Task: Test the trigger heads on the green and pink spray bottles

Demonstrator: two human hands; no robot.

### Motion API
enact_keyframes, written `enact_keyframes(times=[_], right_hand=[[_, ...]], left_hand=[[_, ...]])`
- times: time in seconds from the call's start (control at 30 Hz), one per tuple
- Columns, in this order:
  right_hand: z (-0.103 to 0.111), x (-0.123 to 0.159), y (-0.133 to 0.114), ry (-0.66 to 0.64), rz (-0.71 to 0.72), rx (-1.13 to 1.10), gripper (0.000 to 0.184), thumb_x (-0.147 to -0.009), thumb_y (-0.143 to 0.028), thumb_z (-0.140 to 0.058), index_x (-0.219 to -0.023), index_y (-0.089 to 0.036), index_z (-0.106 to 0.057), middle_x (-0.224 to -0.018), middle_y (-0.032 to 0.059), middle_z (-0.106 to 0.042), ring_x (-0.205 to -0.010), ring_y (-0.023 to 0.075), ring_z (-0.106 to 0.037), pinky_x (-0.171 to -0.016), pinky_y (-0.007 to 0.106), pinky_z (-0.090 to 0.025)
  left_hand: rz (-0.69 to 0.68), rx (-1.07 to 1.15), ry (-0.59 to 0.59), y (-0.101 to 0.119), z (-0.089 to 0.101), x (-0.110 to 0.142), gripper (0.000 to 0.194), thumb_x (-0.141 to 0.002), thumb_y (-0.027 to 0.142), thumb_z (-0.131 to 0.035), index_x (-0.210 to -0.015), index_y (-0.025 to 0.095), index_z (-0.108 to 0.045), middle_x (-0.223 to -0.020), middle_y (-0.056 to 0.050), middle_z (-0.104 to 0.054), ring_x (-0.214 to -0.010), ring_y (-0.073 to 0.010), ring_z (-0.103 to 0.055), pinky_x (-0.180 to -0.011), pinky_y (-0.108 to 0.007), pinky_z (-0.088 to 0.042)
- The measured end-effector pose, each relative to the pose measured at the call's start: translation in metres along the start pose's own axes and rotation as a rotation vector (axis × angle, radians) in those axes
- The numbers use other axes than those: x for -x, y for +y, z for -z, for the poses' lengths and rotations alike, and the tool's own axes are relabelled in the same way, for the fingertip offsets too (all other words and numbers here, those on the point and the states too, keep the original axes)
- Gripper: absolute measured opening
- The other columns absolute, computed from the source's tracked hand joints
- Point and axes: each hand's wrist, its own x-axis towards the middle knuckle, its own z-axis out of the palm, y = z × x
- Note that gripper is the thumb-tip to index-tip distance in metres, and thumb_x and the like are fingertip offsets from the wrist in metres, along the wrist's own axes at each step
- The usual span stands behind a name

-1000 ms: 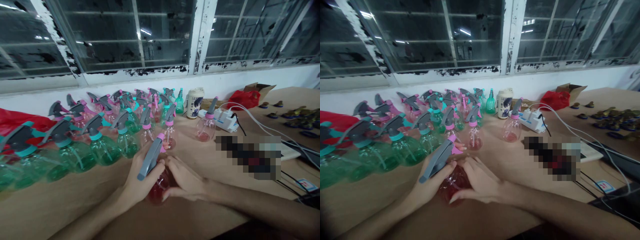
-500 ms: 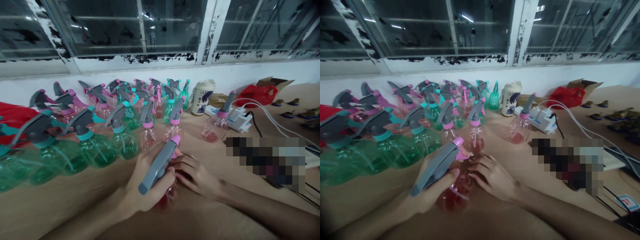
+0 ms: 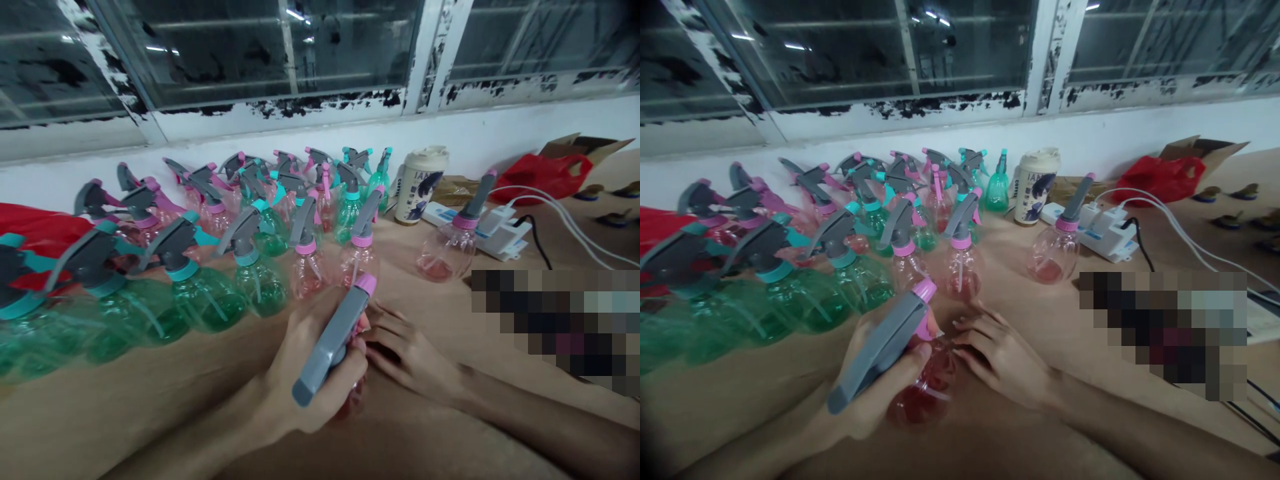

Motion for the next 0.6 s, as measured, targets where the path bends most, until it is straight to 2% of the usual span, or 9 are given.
enact_keyframes(times=[0.23, 0.4, 0.6], right_hand=[[-0.0035, -0.0003, -0.0041, 0.002, -0.015, -0.038, 0.017, -0.09, -0.023, -0.047, -0.1, -0.019, -0.06, -0.105, 0.0068, -0.065, -0.109, 0.0182, -0.056, -0.105, 0.047, -0.034], [-0.0048, 0.0013, -0.0024, -0.006, -0.037, 0.007, 0.02, -0.09, -0.023, -0.048, -0.105, -0.018, -0.059, -0.109, 0.0078, -0.065, -0.115, 0.0193, -0.054, -0.107, 0.048, -0.032], [-0.0039, 0.0056, -0.0025, 0.002, -0.074, 0.076, 0.029, -0.09, -0.027, -0.049, -0.115, -0.018, -0.059, -0.12, 0.0096, -0.061, -0.118, 0.0219, -0.051, -0.099, 0.044, -0.044]], left_hand=[[-0.044, -0.006, 0.01, -0.0028, -0.0035, 0.0022, 0.028, -0.073, 0.012, -0.045, -0.095, 0.026, -0.055, -0.092, -0.004, -0.062, -0.085, -0.0214, -0.06, -0.078, -0.039, -0.053], [0.031, -0.007, 0.04, -0.002, -0.0059, 0.003, 0.027, -0.075, 0.008, -0.048, -0.097, 0.022, -0.054, -0.094, -0.005, -0.06, -0.089, -0.0207, -0.06, -0.082, -0.037, -0.052], [0.066, -0.034, 0.044, -0.0045, -0.0068, 0.0063, 0.03, -0.079, 0.013, -0.048, -0.106, 0.024, -0.051, -0.1, -0.006, -0.06, -0.095, -0.0228, -0.059, -0.087, -0.04, -0.05]])
